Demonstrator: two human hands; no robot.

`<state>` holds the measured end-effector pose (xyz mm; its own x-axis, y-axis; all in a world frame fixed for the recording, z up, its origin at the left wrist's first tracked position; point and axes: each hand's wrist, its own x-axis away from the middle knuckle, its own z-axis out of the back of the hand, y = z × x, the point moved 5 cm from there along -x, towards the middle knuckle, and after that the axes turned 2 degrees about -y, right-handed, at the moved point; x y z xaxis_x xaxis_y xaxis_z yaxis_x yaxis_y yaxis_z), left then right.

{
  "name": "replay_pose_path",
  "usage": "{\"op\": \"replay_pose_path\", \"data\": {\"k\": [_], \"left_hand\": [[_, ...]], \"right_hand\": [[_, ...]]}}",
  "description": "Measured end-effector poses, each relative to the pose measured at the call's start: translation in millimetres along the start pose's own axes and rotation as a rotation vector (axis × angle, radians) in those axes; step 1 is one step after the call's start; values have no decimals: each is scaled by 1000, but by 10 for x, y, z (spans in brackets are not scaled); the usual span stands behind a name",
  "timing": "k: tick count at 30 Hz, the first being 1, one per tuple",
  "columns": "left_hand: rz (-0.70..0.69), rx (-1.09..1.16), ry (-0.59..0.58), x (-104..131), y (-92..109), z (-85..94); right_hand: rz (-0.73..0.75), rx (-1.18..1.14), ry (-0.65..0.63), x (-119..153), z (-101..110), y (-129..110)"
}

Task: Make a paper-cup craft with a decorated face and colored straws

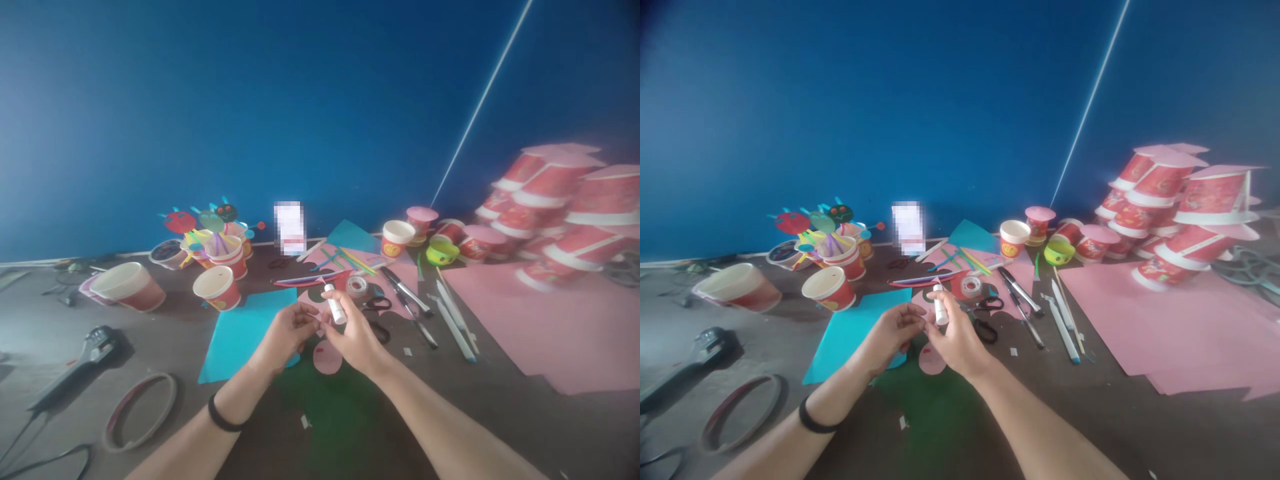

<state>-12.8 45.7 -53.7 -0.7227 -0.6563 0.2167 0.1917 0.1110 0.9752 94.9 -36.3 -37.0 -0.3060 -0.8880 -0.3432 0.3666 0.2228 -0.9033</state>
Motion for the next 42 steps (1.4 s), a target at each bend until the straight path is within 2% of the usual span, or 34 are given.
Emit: {"op": "replay_pose_path", "data": {"k": [7, 11, 13, 16, 19, 22, 27, 34, 39, 42], "left_hand": [[0, -27, 8, -14, -51, 9], [-11, -70, 20, -19, -36, 33], [-68, -196, 66, -20, 2, 79], [-212, -555, 152, 4, 87, 132], [-308, -896, 147, 44, 119, 89], [-317, -1079, 109, 68, 108, 10], [-223, -1235, 88, 35, 99, -73], [-226, -1157, 86, -17, 106, -73], [-268, -754, 122, -15, 169, 18], [-168, -455, 111, -12, 154, 62]], "right_hand": [[47, 65, 48, -4, 44, -76], [52, 78, 61, -10, 68, -39], [42, 95, 71, -18, 86, 5], [40, 137, 103, -29, 119, 59], [38, 165, 98, -34, 120, 87], [15, 176, 67, -30, 94, 105], [39, 202, 88, -29, 82, 84], [3, 188, 82, -41, 89, 85], [-17, 120, 72, -27, 85, 82], [-35, 12, 26, -12, 53, 49]]}}
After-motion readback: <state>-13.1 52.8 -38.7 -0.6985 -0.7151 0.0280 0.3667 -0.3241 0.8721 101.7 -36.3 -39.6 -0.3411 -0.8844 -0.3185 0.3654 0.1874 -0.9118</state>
